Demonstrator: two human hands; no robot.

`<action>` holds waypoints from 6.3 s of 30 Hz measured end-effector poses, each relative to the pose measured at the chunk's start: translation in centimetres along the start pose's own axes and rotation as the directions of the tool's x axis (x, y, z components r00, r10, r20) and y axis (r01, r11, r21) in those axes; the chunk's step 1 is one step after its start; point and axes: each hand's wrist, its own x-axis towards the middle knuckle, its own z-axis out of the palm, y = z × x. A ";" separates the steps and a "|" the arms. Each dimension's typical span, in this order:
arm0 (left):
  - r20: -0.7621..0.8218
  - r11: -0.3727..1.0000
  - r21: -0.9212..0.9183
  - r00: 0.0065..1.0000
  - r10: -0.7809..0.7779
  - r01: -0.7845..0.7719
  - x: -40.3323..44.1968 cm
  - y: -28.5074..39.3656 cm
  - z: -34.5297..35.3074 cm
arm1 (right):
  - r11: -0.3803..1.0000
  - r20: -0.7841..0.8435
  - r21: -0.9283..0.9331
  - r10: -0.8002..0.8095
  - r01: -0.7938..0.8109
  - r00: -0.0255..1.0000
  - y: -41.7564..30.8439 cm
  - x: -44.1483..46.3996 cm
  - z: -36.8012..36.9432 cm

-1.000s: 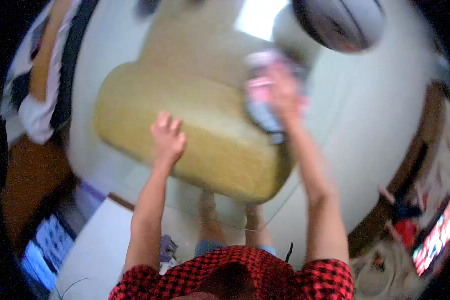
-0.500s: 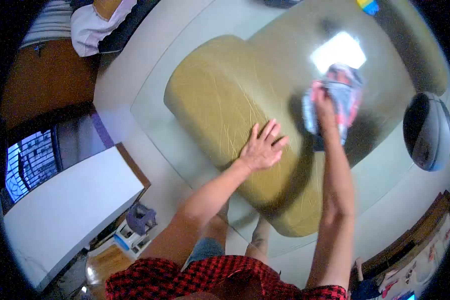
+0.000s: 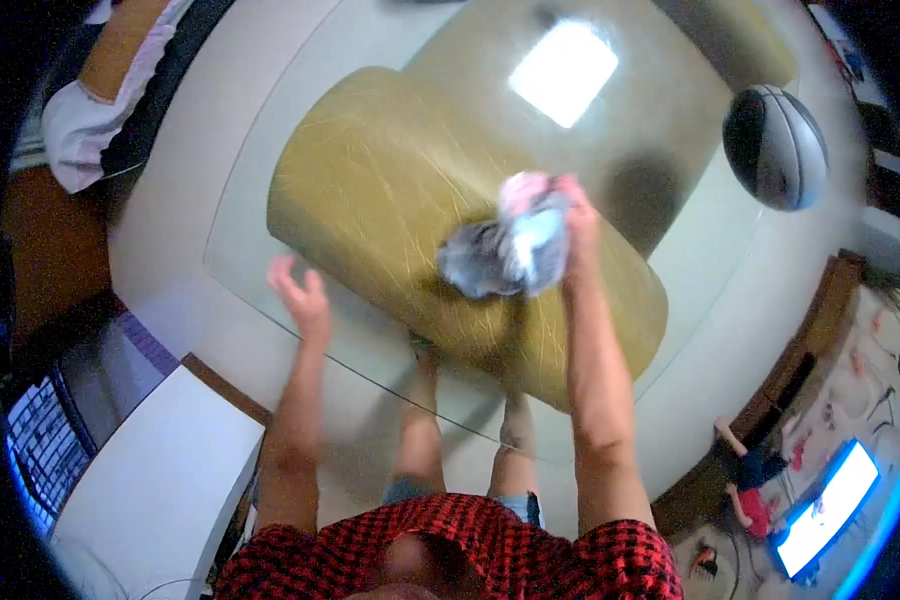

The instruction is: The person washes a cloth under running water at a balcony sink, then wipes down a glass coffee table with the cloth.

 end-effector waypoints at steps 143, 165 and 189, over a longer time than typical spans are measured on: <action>-0.290 0.849 0.008 0.813 -0.504 0.529 -9.0 43.3 10.2 | -0.583 0.546 -0.727 -0.171 0.363 0.820 -29.9 24.9 -25.7; -0.500 0.806 0.450 0.856 -0.130 0.385 -7.9 51.6 15.2 | -0.616 0.669 -0.522 0.133 0.589 0.732 -28.2 27.8 -18.6; -0.370 0.698 0.236 0.726 -0.579 0.676 33.3 43.8 50.9 | -0.589 0.627 -0.700 -0.237 0.404 0.742 -40.7 40.1 -28.7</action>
